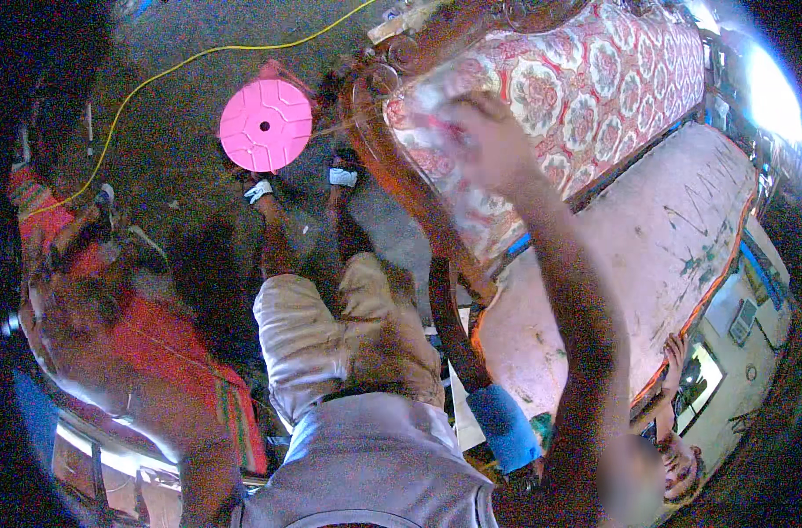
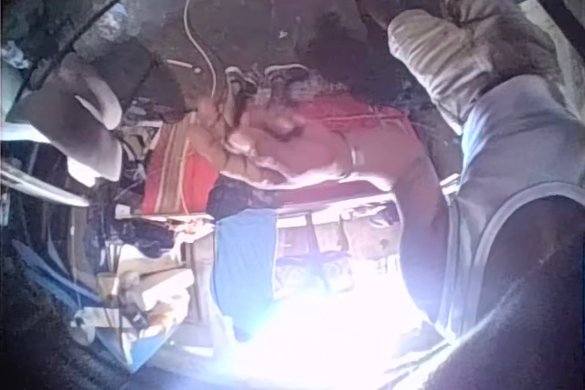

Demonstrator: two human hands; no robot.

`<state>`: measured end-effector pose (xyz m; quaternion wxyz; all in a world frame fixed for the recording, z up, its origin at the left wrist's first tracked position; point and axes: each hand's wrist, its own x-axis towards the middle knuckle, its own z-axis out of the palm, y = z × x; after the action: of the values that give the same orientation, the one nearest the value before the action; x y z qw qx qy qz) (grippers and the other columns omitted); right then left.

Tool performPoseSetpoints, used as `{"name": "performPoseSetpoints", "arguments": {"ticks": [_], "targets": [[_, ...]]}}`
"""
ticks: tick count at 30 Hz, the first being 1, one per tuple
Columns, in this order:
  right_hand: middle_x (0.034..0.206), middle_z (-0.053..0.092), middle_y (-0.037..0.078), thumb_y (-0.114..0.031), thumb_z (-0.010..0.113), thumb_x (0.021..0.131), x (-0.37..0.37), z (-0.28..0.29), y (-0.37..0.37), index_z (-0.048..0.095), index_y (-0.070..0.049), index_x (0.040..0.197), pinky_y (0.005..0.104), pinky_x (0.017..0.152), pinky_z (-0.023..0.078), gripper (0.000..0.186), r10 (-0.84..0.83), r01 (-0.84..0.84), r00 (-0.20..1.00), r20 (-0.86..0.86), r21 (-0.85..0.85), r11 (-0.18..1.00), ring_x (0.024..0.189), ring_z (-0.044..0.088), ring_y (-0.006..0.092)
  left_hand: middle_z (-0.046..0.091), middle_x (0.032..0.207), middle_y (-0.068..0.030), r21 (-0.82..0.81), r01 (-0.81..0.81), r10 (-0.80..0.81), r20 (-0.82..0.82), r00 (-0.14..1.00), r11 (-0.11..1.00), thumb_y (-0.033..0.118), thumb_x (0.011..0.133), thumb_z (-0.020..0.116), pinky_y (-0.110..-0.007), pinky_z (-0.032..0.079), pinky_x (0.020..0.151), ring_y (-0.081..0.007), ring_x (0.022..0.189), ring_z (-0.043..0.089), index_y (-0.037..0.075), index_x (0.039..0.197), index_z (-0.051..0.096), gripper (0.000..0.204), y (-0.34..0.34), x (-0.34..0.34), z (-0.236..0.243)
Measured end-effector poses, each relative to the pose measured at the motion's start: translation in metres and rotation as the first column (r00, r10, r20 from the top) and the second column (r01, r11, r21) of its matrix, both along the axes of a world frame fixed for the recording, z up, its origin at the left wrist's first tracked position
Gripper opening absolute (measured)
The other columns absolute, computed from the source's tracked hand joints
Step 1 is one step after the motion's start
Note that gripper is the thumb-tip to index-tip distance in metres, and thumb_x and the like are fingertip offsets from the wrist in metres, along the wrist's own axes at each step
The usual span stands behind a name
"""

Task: Manually sewing fabric onto a furniture frame during a reupholstery task.

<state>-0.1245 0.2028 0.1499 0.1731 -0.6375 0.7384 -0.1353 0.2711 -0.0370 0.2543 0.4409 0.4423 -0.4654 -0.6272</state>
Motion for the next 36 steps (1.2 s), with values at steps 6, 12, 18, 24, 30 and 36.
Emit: {"name": "performPoseSetpoints", "arguments": {"ticks": [6, 12, 18, 24, 30, 36], "targets": [[0.107, 0.069, 0.003, -0.016, 0.081, 0.078, 0.039, -0.028, -0.003, 0.074, -0.017, 0.109, 0.0416, 0.082, 0.052, 0.032, -0.020, 0.012, 0.999, -0.049, -0.156, 0.988, 0.095, 0.062, 0.0275, 0.058, 0.124, -0.0178, -0.101, -0.028, 0.024, -0.047, 0.999, 0.995, 0.006, 0.100, 0.053, -0.026, 0.044, 0.071, -0.0141, 0.085, 0.049, -0.012, 0.144, 0.040, 0.048, -0.082, 0.184, 0.015], [0.102, 0.068, 0.001, -0.019, 0.080, 0.081, 0.047, -0.043, -0.013, 0.077, -0.017, 0.099, 0.0399, 0.082, 0.053, 0.018, -0.045, 0.033, 0.998, -0.054, -0.207, 0.978, 0.092, 0.063, 0.0260, 0.053, 0.117, -0.0139, 0.036, 0.022, -0.010, -0.311, 0.950, 0.999, 0.005, 0.099, 0.056, -0.026, 0.043, 0.071, -0.0144, 0.083, 0.045, -0.014, 0.145, 0.036, 0.054, -0.074, 0.127, 0.039], [0.106, 0.069, 0.003, -0.021, 0.081, 0.082, 0.049, -0.047, -0.009, 0.073, -0.014, 0.103, 0.0421, 0.084, 0.053, 0.024, -0.126, 0.125, 0.992, 0.007, -0.173, 0.977, 0.099, 0.063, 0.0289, 0.050, 0.130, -0.0161, -0.051, -0.109, 0.102, -0.117, 0.988, 0.993, 0.008, 0.101, 0.056, -0.027, 0.043, 0.075, -0.0155, 0.089, 0.045, -0.014, 0.143, 0.042, 0.049, -0.065, 0.105, 0.037], [0.113, 0.067, 0.005, -0.021, 0.083, 0.079, 0.042, -0.036, -0.002, 0.070, -0.015, 0.113, 0.0435, 0.086, 0.053, 0.037, -0.159, 0.168, 0.985, 0.062, -0.168, 0.971, 0.104, 0.064, 0.0302, 0.050, 0.135, -0.0168, -0.044, -0.032, 0.025, -0.144, 0.989, 0.999, 0.010, 0.104, 0.052, -0.028, 0.043, 0.079, -0.0169, 0.093, 0.046, -0.014, 0.144, 0.042, 0.048, -0.081, 0.144, 0.031], [0.110, 0.067, 0.001, -0.019, 0.082, 0.080, 0.038, -0.049, -0.010, 0.073, -0.016, 0.109, 0.0394, 0.083, 0.054, 0.031, 0.024, -0.029, 0.999, -0.024, -0.224, 0.974, 0.097, 0.063, 0.0248, 0.050, 0.134, -0.0170, 0.008, -0.146, 0.146, -0.138, 0.980, 0.989, 0.011, 0.105, 0.050, -0.028, 0.044, 0.080, -0.0174, 0.095, 0.045, -0.014, 0.144, 0.042, 0.047, -0.066, 0.121, 0.028], [0.106, 0.066, 0.001, -0.017, 0.080, 0.081, 0.039, -0.051, -0.009, 0.073, -0.014, 0.107, 0.0386, 0.083, 0.054, 0.026, -0.014, 0.003, 0.999, -0.037, -0.268, 0.964, 0.096, 0.062, 0.0255, 0.050, 0.134, -0.0152, 0.047, -0.045, 0.053, -0.185, 0.981, 0.998, 0.009, 0.105, 0.050, -0.028, 0.045, 0.077, -0.0175, 0.095, 0.045, -0.012, 0.146, 0.041, 0.047, -0.064, 0.128, 0.029]]}}
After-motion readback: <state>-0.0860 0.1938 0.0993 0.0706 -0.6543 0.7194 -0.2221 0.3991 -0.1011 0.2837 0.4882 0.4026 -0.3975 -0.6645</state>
